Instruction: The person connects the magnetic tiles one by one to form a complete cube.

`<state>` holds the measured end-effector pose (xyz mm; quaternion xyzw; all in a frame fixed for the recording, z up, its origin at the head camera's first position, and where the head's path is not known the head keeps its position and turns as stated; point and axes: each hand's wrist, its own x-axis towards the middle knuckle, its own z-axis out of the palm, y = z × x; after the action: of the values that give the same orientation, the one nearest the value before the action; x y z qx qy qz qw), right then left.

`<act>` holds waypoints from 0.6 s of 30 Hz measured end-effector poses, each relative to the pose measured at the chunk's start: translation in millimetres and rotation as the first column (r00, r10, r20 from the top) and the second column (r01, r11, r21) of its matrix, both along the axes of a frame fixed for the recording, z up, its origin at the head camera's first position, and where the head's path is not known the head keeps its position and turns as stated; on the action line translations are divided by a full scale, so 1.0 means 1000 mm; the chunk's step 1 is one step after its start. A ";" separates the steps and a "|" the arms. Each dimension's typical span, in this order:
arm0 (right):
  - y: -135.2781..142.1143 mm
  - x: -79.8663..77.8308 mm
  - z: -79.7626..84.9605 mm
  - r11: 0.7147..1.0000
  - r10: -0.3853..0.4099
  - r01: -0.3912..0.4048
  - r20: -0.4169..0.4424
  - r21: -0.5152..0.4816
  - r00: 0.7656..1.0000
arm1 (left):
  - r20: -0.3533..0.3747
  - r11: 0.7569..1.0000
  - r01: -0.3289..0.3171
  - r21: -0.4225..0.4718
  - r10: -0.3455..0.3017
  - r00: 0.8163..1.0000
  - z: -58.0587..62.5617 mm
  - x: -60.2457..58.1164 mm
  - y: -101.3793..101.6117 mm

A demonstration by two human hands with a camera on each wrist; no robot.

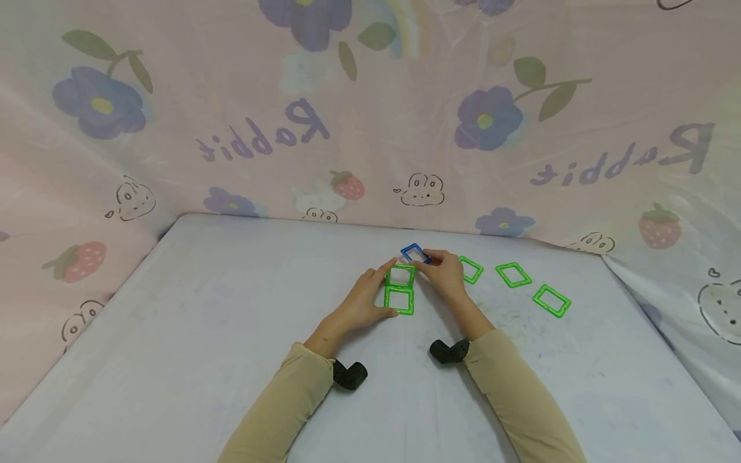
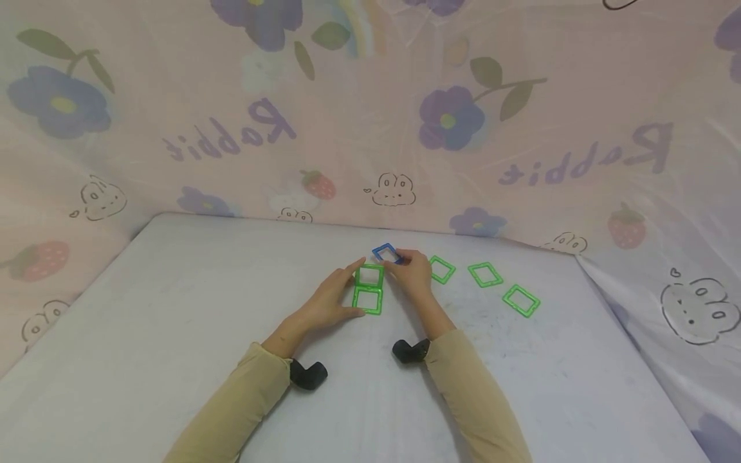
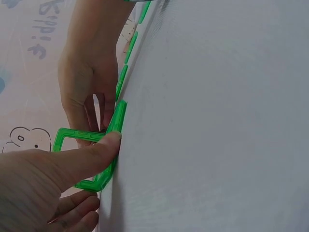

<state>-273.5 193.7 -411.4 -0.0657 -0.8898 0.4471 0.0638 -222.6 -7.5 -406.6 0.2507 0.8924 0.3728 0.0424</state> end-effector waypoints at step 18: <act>0.011 0.017 0.017 0.983 -0.018 0.034 0.090 -0.183 0.996 | 0.005 1.000 -0.003 0.012 0.002 1.000 0.000 0.000 0.000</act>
<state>-256.7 204.7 -394.4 -0.1026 -0.8457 0.5232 0.0240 -222.7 -7.5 -406.6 0.2489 0.8904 0.3788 0.0425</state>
